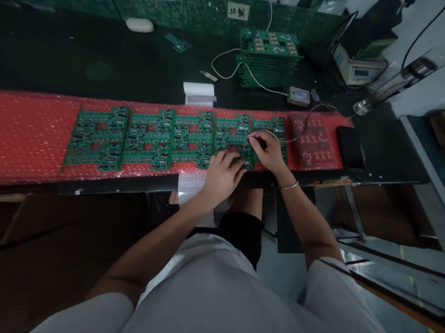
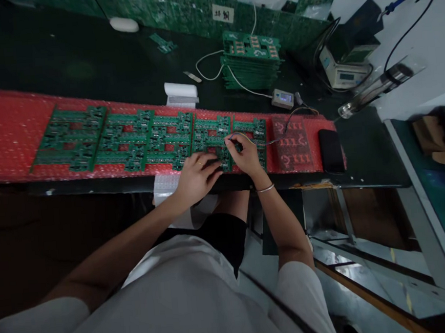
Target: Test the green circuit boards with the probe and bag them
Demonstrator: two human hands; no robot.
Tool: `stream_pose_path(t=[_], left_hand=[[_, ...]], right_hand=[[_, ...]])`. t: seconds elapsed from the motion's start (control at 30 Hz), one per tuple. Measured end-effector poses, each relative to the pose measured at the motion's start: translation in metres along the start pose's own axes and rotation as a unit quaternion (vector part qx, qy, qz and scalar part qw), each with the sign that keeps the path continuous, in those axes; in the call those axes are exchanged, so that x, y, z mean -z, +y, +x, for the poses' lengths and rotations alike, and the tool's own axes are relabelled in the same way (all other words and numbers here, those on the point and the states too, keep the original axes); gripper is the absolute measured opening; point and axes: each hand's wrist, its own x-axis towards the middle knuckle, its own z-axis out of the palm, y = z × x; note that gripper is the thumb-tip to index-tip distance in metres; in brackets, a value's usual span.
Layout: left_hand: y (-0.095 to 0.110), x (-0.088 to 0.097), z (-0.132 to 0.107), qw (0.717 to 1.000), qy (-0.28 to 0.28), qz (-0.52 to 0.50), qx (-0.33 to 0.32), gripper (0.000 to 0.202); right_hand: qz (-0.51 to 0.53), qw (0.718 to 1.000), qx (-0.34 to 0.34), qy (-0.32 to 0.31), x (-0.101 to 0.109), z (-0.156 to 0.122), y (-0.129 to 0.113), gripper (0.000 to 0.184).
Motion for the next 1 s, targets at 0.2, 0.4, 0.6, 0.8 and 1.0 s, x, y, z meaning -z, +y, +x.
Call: stream_pose_path(t=[0.2,0.4,0.6,0.8,1.0], left_hand=[[-0.007,-0.008,-0.007,0.998,-0.027,0.034,-0.055,0.026],[-0.003,-0.007,-0.009,0.996,-0.016,0.052,-0.071,0.026],[0.003,0.009,-0.045,0.999,0.005,0.008,-0.052,0.044],[-0.010,0.030,-0.090,0.999,0.048,-0.006,-0.010,0.030],[-0.034,0.046,-0.112,0.993,0.103,0.003,0.052,0.019]], right_hand=[[0.035,0.999,-0.023,0.009,0.000,0.007,-0.006,0.037],[0.019,0.999,0.021,-0.042,-0.010,0.022,-0.022,0.037],[-0.040,0.986,0.085,-0.136,-0.021,0.025,-0.022,0.024],[-0.103,0.963,0.132,-0.209,-0.023,0.029,-0.019,0.021],[-0.160,0.944,0.161,-0.241,-0.025,0.032,-0.024,0.021]])
